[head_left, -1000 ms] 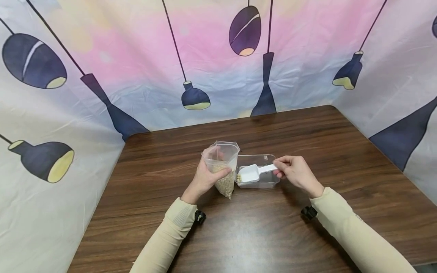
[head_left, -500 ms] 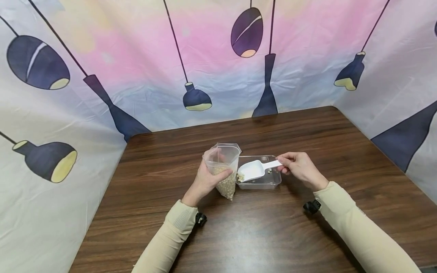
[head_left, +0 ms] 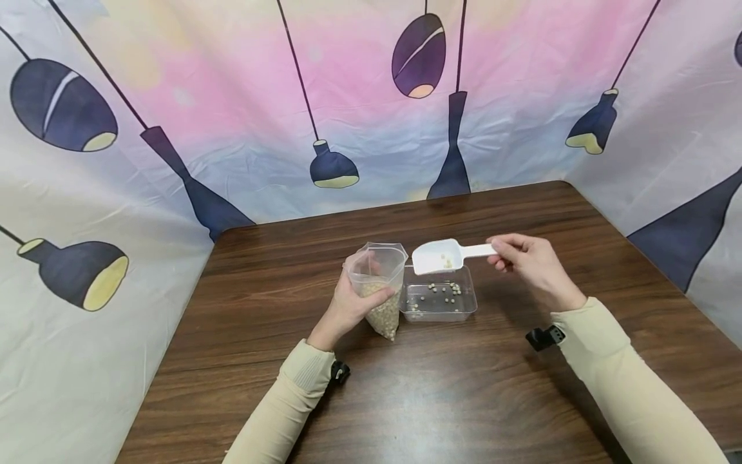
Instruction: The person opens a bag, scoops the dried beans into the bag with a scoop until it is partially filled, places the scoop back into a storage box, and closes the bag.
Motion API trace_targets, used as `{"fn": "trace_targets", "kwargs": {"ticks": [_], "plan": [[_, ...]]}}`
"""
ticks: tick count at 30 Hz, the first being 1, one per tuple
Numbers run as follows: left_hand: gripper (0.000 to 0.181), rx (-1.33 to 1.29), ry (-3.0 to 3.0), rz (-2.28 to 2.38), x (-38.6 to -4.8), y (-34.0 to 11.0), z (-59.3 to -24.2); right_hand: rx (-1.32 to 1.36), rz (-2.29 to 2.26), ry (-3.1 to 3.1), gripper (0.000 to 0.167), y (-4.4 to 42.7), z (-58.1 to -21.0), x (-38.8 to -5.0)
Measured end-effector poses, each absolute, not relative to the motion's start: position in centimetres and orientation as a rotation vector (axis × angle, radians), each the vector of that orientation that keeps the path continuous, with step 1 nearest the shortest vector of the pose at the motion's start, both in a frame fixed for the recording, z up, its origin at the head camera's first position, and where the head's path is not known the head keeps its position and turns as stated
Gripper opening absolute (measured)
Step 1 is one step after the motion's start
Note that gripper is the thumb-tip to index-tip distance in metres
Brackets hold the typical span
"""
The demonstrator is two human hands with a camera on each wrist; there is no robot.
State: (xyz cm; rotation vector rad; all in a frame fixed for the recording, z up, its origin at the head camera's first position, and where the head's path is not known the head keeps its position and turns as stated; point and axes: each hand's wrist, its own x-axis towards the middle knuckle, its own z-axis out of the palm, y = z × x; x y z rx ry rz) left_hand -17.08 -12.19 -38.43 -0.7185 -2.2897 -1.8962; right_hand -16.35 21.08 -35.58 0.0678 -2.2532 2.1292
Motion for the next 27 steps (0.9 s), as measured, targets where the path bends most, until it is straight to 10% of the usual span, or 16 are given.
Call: {"fn": "trace_targets", "kwargs": {"ticks": [27], "plan": [[0.07, -0.714, -2.284, -1.913, -15.7, -12.1, -36.5, 0.664, 0.823, -1.84, 0.016, 14.5, -27.7, -11.5]]}}
